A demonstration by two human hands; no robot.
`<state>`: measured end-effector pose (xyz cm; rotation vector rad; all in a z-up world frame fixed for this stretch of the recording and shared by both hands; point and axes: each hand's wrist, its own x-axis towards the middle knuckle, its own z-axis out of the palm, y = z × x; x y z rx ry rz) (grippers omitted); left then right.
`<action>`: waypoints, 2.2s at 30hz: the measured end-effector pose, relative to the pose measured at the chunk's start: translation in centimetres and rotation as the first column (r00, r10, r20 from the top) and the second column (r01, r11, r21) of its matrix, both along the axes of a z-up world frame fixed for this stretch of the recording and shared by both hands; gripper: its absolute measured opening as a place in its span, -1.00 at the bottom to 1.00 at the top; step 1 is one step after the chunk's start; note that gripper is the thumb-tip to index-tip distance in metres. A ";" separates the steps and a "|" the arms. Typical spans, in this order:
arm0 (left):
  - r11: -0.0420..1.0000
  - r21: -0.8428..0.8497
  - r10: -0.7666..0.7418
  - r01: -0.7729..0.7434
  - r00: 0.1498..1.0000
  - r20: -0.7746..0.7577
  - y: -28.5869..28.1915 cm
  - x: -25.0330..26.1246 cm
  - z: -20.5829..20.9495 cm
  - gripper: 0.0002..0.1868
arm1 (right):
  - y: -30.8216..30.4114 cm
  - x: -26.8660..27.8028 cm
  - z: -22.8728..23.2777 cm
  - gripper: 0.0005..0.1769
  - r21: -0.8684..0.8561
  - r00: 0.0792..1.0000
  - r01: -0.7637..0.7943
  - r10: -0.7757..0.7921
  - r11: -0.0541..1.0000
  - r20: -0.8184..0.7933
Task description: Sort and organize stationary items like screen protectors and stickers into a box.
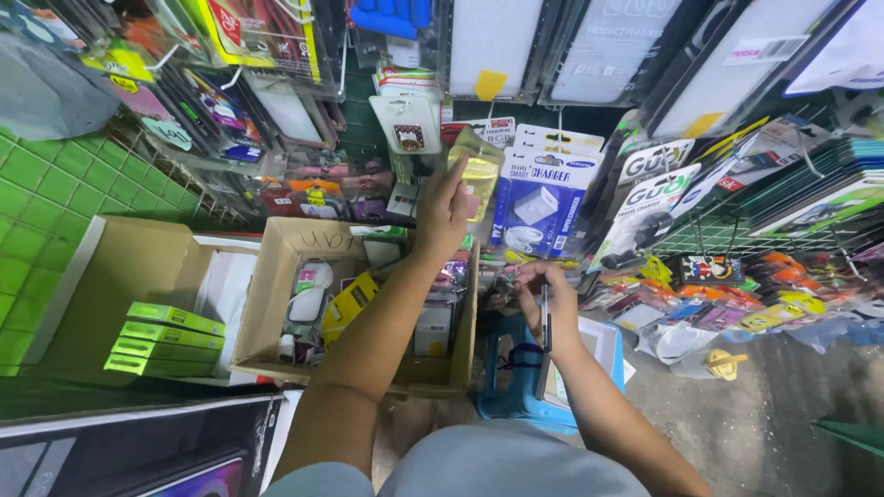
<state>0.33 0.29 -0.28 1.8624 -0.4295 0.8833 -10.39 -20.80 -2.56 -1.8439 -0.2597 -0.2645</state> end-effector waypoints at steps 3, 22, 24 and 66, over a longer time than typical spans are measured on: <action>1.000 0.007 0.027 -0.027 1.000 -0.001 0.2 0.4 -0.4 -0.53 | 0.2 0.2 -0.3 -0.77 0.006 1.000 0.009 -0.009 1.000 0.005; 0.998 -0.008 -0.058 0.058 0.998 0.015 0.1 0.6 0.1 -0.53 | 0.3 0.7 -0.8 -0.78 0.029 0.999 -0.053 0.053 0.998 0.000; 0.999 0.041 -0.027 0.024 0.998 0.063 0.0 0.6 0.5 -0.50 | 0.4 0.7 -0.8 -0.76 0.096 0.996 -0.085 0.086 0.992 -0.006; 0.978 0.170 0.125 -0.121 0.992 -0.013 0.3 4.0 -1.4 -0.48 | 0.2 -0.1 -0.9 -0.79 -0.090 0.996 0.069 -0.073 0.994 -0.041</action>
